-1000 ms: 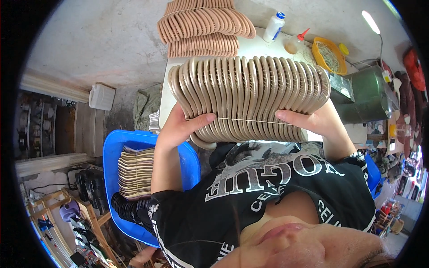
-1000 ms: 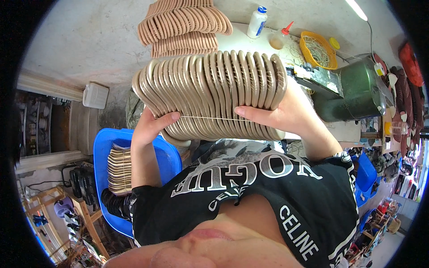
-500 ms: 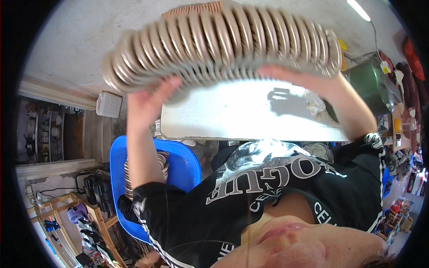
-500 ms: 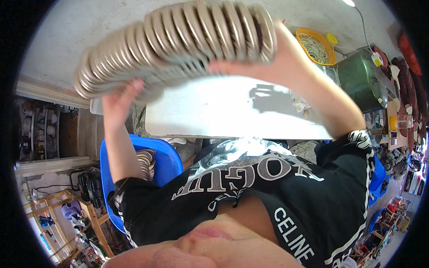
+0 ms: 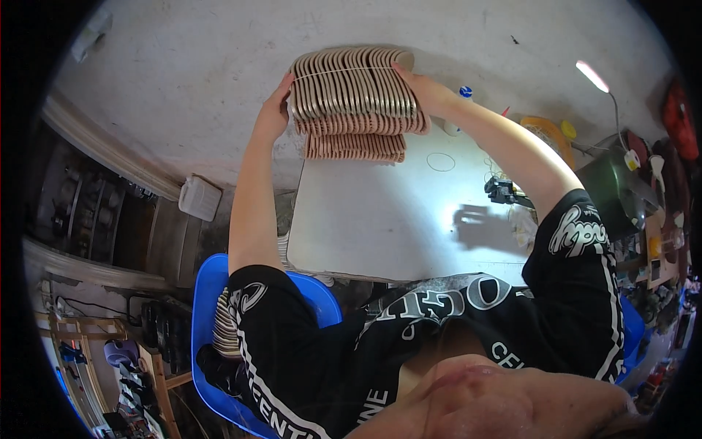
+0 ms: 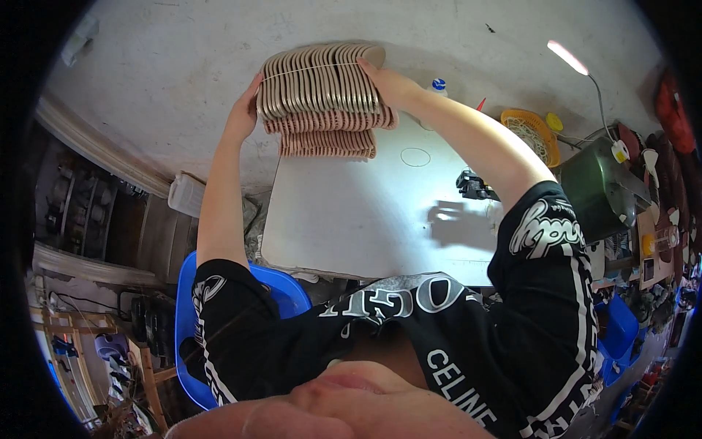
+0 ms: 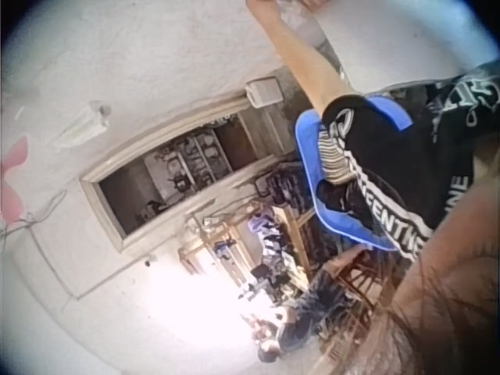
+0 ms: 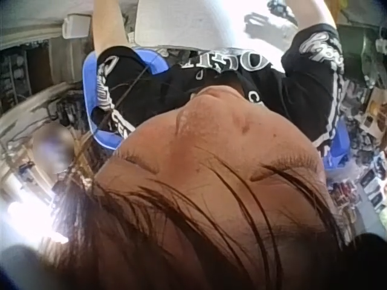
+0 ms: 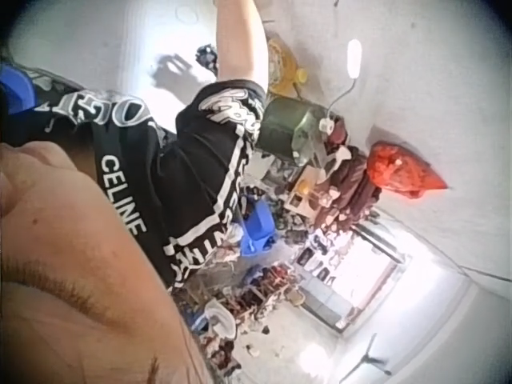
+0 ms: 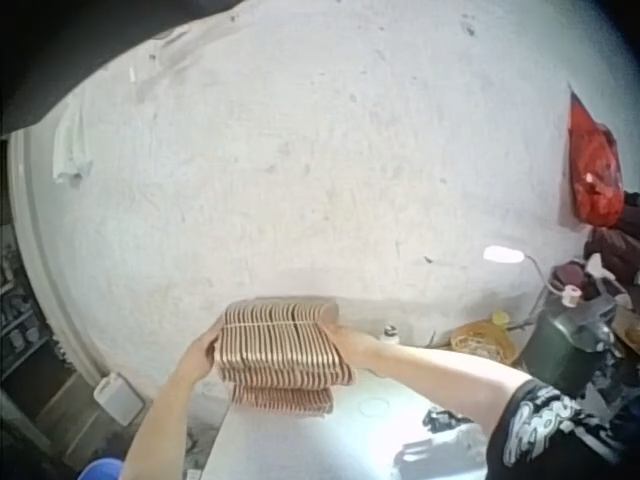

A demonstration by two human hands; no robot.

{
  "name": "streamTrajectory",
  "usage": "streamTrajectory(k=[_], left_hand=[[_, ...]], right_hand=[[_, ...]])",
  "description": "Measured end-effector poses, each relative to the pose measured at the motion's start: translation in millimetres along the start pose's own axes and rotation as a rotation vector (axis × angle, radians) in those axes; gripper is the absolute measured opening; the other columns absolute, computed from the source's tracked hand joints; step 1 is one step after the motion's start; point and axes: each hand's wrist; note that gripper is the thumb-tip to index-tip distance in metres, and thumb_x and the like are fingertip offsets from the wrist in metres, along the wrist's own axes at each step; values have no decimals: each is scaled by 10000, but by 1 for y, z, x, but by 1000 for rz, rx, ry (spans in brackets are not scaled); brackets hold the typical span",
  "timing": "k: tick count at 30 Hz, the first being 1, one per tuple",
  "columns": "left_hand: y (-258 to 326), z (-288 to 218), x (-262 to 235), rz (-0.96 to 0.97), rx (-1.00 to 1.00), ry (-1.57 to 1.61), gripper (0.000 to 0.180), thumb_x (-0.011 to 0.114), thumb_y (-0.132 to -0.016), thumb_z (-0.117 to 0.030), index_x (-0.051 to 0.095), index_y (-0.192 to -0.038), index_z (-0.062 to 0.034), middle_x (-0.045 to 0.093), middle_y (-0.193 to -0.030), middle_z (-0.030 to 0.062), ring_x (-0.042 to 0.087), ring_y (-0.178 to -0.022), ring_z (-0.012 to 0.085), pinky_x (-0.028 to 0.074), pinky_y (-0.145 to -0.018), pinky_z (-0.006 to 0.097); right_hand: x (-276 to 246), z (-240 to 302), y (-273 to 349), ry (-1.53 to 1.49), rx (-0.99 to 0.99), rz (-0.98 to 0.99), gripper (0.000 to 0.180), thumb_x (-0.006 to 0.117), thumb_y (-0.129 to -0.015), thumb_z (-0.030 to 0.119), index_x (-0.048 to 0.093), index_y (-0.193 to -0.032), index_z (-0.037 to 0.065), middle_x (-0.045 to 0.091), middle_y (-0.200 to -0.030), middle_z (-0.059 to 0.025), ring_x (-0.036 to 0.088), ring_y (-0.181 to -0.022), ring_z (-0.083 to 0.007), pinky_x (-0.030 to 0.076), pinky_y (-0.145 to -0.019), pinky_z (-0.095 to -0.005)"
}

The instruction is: The recorder applies adhesive from a bottle to shoe insole components and stacks them.

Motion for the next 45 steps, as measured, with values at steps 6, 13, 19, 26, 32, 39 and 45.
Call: streamTrajectory(k=[6,13,19,26,32,39,45], left_hand=[[-6,-41,23,-250,-385,569,364,353,-964,-19,478,-1306,-37,527,-1295,151,513,-1187,205,440,-957,317],[143,-69,54,-518,-359,-146,269,638,-837,-185,600,-1088,-97,548,-1157,129,482,-1129,291,367,-981,376],[366,-153,24,-621,-798,-513,331,690,-784,-243,604,-1089,-146,513,-1207,129,430,-1180,329,341,-1001,435],[537,-266,-47,-839,-1496,-987,420,695,-769,-333,619,-1099,-84,568,-1140,163,492,-1121,346,377,-965,442],[607,-247,-114,-1097,-1332,76,321,637,-853,-270,629,-1002,15,665,-906,106,636,-746,158,524,-665,288],[533,-152,-158,-285,-1968,40,687,542,-876,-498,509,-1243,83,605,-1128,278,648,-967,301,527,-811,347],[562,-117,-170,164,-1936,-628,619,544,-824,-607,613,-1227,-143,590,-1267,76,558,-1173,264,456,-945,402]], right_hand=[[-21,-39,-20,-819,336,-136,599,454,-870,30,269,-1439,38,559,-1236,-232,559,-1140,-330,432,-970,-357],[-40,112,78,-1371,218,-188,708,570,-855,116,201,-1441,-33,180,-1527,-180,209,-1405,-267,262,-1098,-412],[68,164,192,-1428,127,567,618,587,-861,159,325,-1393,-15,387,-1424,-148,348,-1319,-238,246,-1082,-357],[105,218,243,-1361,256,1131,531,562,-896,175,362,-1348,-21,516,-1299,-136,470,-1199,-194,350,-970,-312],[115,272,236,-1188,138,1241,519,536,-912,183,346,-1352,-16,531,-1283,-147,507,-1164,-200,381,-946,-299],[176,309,190,-1069,212,1200,445,580,-883,189,455,-1278,25,568,-1230,-101,519,-1131,-173,386,-935,-299],[268,362,160,-886,-21,1070,476,659,-813,254,543,-1225,45,595,-1151,-96,531,-1066,-183,400,-916,-300]])
Point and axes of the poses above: each hand's wrist, its own y-axis away from the middle knuckle, its own x-axis out of the palm, z = x × y
